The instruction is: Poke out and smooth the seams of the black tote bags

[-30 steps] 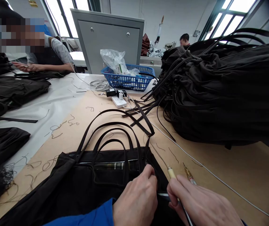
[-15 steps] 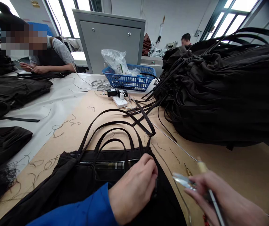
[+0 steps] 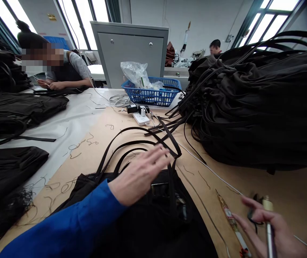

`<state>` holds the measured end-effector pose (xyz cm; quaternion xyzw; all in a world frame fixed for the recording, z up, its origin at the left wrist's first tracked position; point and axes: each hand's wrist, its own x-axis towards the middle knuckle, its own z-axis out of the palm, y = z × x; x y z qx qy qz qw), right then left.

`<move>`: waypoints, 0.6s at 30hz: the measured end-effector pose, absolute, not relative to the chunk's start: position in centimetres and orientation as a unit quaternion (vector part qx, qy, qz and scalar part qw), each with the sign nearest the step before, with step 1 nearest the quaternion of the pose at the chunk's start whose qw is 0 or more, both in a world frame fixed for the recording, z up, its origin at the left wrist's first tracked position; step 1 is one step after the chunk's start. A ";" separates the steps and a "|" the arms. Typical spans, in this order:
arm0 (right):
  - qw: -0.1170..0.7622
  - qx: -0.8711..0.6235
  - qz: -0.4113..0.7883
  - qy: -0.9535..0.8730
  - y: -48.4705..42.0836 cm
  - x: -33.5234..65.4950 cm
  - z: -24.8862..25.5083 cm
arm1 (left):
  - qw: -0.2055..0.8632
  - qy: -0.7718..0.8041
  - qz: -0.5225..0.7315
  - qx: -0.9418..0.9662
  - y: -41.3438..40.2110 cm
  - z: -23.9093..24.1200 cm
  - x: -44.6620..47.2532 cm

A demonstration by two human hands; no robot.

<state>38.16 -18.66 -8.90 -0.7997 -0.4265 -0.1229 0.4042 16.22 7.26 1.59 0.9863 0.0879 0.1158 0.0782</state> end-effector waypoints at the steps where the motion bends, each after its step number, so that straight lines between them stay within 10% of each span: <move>1: 0.399 -0.778 -0.101 -0.475 -17.7 36.6 -8.2 | 0.101 0.035 0.085 0.991 6.8 1.5 16.5; 18: 0.498 -0.718 -0.094 -0.478 -11.6 30.5 -5.2 | -0.014 -0.132 0.115 0.984 6.8 5.2 18.3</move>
